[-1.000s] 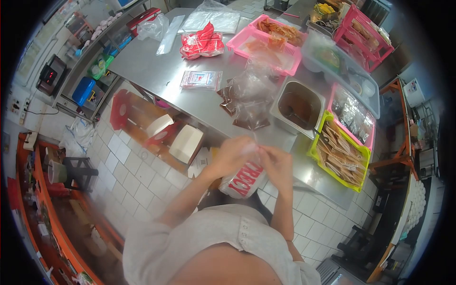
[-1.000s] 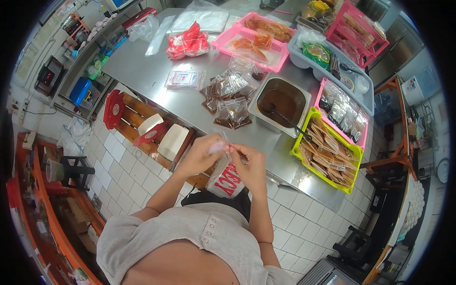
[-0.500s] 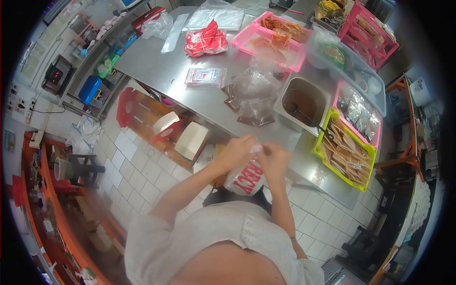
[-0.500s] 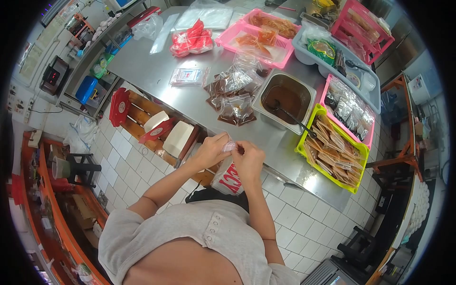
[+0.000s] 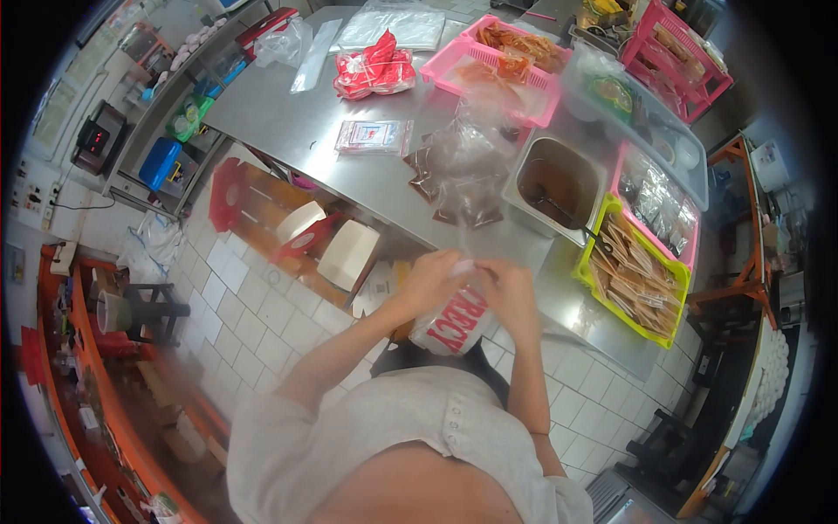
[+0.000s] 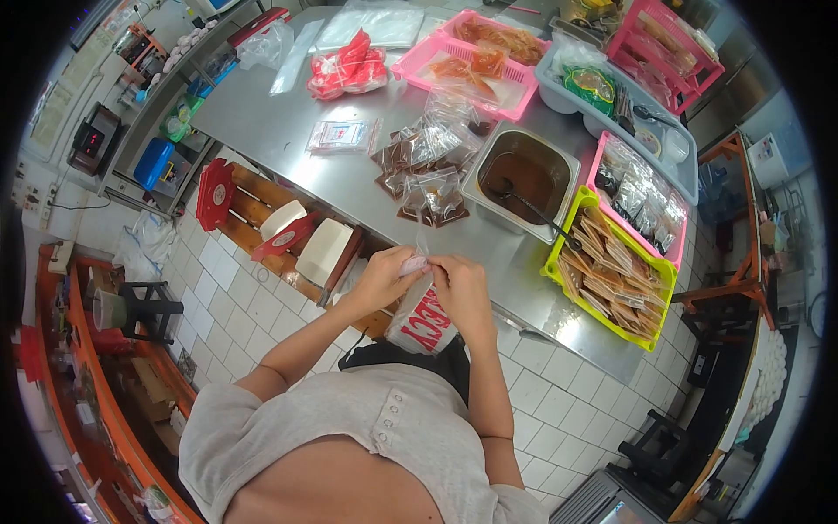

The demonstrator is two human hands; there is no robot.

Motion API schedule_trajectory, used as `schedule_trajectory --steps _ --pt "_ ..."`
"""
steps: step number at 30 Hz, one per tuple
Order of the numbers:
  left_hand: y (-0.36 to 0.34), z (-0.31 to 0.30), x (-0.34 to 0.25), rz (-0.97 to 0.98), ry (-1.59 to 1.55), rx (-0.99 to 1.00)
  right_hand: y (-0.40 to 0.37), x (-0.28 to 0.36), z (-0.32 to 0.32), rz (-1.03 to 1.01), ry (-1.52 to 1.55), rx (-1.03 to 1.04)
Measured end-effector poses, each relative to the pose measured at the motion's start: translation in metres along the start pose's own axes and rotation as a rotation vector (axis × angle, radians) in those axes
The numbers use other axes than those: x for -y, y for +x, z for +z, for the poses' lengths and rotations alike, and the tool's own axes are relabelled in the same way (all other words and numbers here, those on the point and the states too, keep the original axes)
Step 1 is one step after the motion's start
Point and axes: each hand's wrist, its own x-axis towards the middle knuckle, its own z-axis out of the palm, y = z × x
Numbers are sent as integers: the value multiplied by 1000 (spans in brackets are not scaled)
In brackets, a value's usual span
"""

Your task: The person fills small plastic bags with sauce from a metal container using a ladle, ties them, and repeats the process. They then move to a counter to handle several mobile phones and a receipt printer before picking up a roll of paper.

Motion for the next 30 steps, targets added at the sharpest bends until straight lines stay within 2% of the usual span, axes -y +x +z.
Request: schedule_trajectory --steps 4,6,8,10,12,13,14,15,17,22,24,25,27,28,29,30 --pt "3 -3 1 59 -72 -12 -3 11 0 8 21 -35" --pt "4 -8 -8 61 -123 -17 -8 14 0 -64 -166 -40" --pt "5 -16 -22 -309 -251 70 -10 17 -1 -34 -117 -36" --pt "3 -16 -21 -244 -201 78 -11 22 -6 1 -68 -33" --pt "3 -14 -18 -177 -152 82 -8 26 -14 119 -26 59" --pt "2 -12 -13 -57 -131 67 -9 25 -13 119 -25 59" --pt "2 -10 -9 64 -109 52 -9 22 -11 39 -73 37" --pt "2 -9 -7 66 -109 54 -9 20 -10 -40 -123 13" --pt "2 -8 -5 133 -57 105 -9 23 -11 -64 -164 21" --pt "3 -12 -7 137 -82 149 -8 16 -5 -52 -161 23" --pt "0 -8 -3 173 -45 144 -7 -1 5 -35 -205 -184" --pt "-4 0 3 143 -23 145 -9 -8 8 -39 -208 -176" --pt "-6 4 4 120 2 144 -7 -13 11 75 -242 -163" --pt "-3 -1 -2 17 6 112 -7 -9 12 73 -242 -170" --pt "-2 -4 -8 -90 4 82 -11 -3 13 10 -322 -216" --pt "-3 -5 -10 -87 0 86 -13 1 13 -54 -403 -262"
